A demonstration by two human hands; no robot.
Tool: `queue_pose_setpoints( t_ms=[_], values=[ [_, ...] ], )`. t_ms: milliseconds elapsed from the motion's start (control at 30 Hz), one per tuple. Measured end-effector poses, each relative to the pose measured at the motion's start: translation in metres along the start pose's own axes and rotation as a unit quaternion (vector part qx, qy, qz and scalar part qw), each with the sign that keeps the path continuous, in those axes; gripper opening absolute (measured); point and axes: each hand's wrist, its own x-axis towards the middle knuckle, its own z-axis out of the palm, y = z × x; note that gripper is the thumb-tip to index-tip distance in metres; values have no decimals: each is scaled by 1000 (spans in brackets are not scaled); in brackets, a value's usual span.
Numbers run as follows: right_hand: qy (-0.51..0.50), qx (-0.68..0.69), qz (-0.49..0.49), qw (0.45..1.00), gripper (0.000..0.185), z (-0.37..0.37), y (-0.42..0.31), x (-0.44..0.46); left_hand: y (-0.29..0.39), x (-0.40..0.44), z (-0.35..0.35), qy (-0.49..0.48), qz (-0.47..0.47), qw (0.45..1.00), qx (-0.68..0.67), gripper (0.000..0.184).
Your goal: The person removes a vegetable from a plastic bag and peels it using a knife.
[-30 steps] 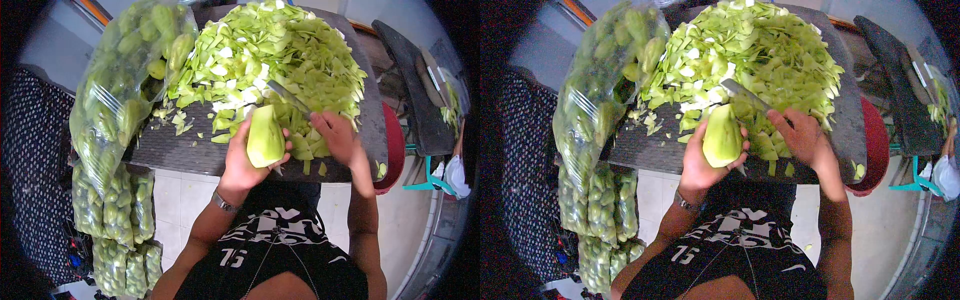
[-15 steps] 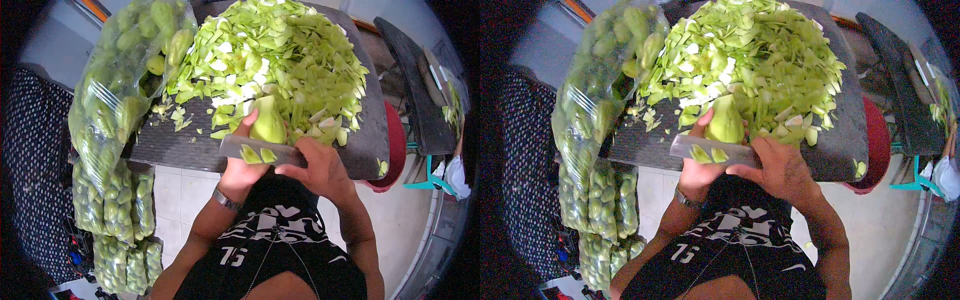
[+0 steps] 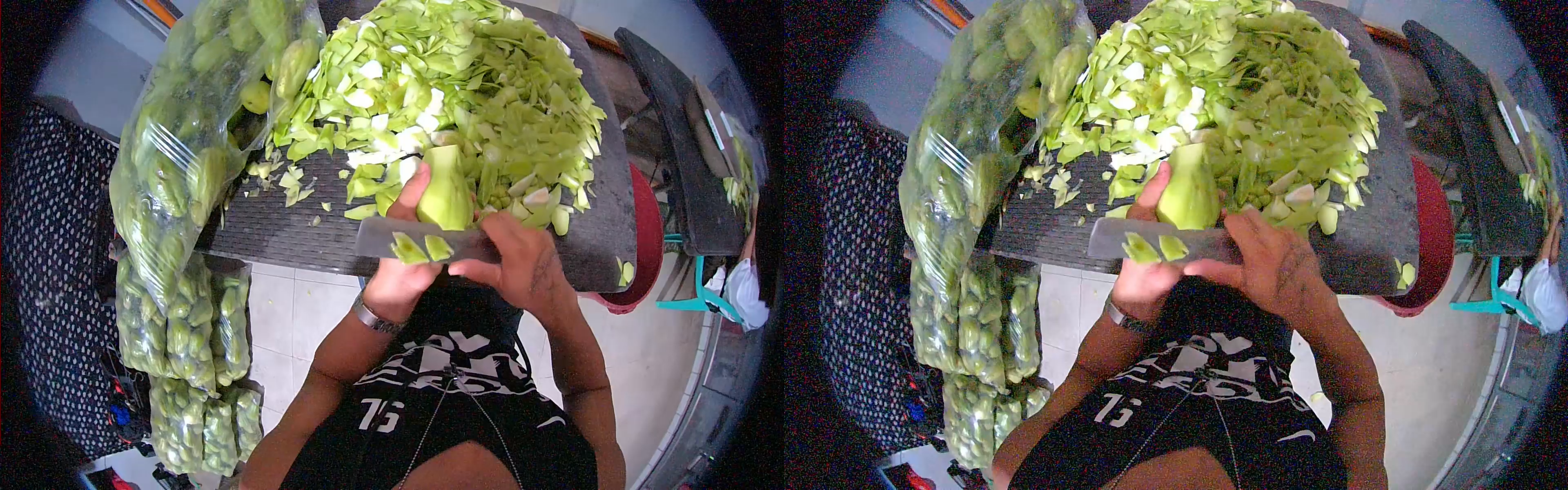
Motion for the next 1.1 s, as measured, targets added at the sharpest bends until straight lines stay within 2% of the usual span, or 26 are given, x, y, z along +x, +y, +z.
queue_pose_setpoints(
  t_ms=[67, 100, 200, 267, 300, 400, 433, 500, 533, 633, 733, 833, 933, 1100],
  values=[
    [-16, -16, 32, 999, 58, -7, 10, 1, 8, 17, -8, 66, -127, 988, -53, 50],
    [-24, -25, 48, 998, 56, -11, 16, 2, 14, 17, -11, 69, -145, 986, -55, 50],
    [-5, 6, 180, 984, 50, -20, 38, 6, 24, 15, -17, 63, -180, 980, -61, 50],
    [40, 47, 224, 973, 50, -27, 70, 8, 26, 14, -13, 37, -187, 980, -58, 49],
    [62, 66, 244, 965, 50, -30, 75, 11, 25, 14, -11, 58, -193, 978, -60, 47],
    [26, 95, 216, 972, 51, -24, 63, 9, 18, 19, -16, 67, -205, 975, -57, 46],
    [-63, 48, 244, 966, 40, -32, 33, 15, 13, 18, -14, 87, -186, 977, -64, 46],
    [-58, 61, 127, 988, 45, -17, 18, 9, 4, 12, -11, 129, -148, 977, -77, 44],
    [-55, 68, 66, 994, 47, -12, 14, 8, -2, 25, -20, 54, -167, 980, -96, 47],
    [-31, 75, 38, 996, 56, -9, 7, 10, -5, 22, -22, 60, -136, 987, -64, 50],
    [-38, 66, 4, 997, 55, -8, 12, 12, -2, 21, -20, 52, -142, 986, -64, 51],
    [-23, 3, 3, 1000, 55, -13, 15, 11, 1, 17, -18, 39, -152, 984, -81, 52],
    [-26, -11, -13, 1000, 56, -13, 23, 10, 2, 14, -16, 42, -145, 987, -52, 54],
    [-30, 4, 18, 999, 52, -20, 31, 9, 5, 10, -26, 33, -201, 978, -53, 55]
  ],
)
